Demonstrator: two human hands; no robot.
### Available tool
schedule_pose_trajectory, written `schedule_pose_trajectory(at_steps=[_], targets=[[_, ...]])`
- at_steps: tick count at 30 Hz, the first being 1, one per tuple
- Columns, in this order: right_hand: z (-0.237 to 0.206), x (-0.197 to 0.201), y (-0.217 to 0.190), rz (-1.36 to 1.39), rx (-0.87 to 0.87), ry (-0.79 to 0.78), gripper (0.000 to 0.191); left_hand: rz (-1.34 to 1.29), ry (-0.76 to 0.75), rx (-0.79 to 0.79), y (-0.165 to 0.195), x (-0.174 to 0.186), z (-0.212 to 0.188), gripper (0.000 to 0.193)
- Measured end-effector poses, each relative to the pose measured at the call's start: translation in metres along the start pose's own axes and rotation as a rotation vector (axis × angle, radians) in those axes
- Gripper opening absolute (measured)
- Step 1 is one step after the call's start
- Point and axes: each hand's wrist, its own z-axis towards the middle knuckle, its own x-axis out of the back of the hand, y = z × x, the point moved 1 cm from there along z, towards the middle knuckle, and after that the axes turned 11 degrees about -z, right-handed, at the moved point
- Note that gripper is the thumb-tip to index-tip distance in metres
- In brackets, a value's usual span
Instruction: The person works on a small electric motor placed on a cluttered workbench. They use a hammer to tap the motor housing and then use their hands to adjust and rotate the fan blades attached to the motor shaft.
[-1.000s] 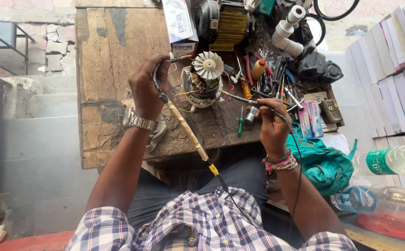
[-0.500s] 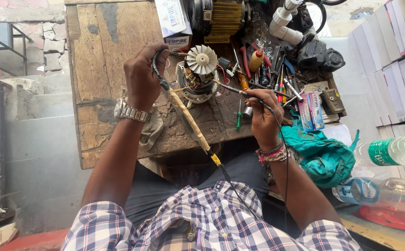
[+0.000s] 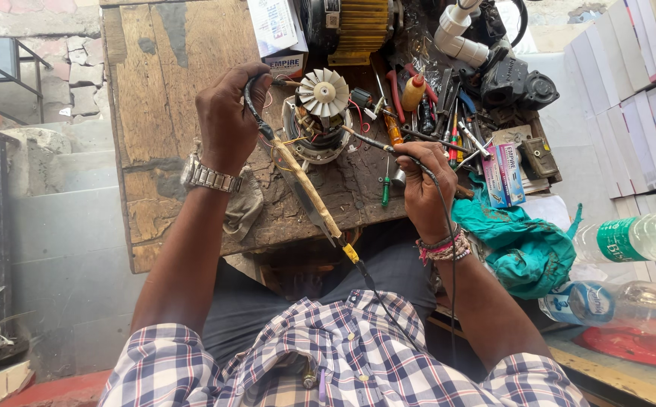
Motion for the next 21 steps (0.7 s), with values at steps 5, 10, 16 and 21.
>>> schedule_pose_trajectory(at_steps=[5, 10, 16, 21], targets=[[0.002, 0.001, -0.001, 0.034, -0.089, -0.042, 0.014, -0.005, 0.000, 0.015, -0.001, 0.000, -0.001, 0.011], [0.004, 0.002, -0.004, -0.012, -0.114, -0.080, 0.015, -0.007, 0.003, 0.013, -0.001, 0.000, -0.002, 0.011], [0.006, -0.013, -0.014, 0.066, 0.036, -0.015, 0.014, -0.018, 0.010, 0.057, 0.002, 0.001, -0.005, 0.010], [0.007, -0.015, -0.016, -0.010, -0.002, 0.015, 0.013, 0.003, 0.000, -0.001, 0.003, 0.004, -0.005, 0.010]])
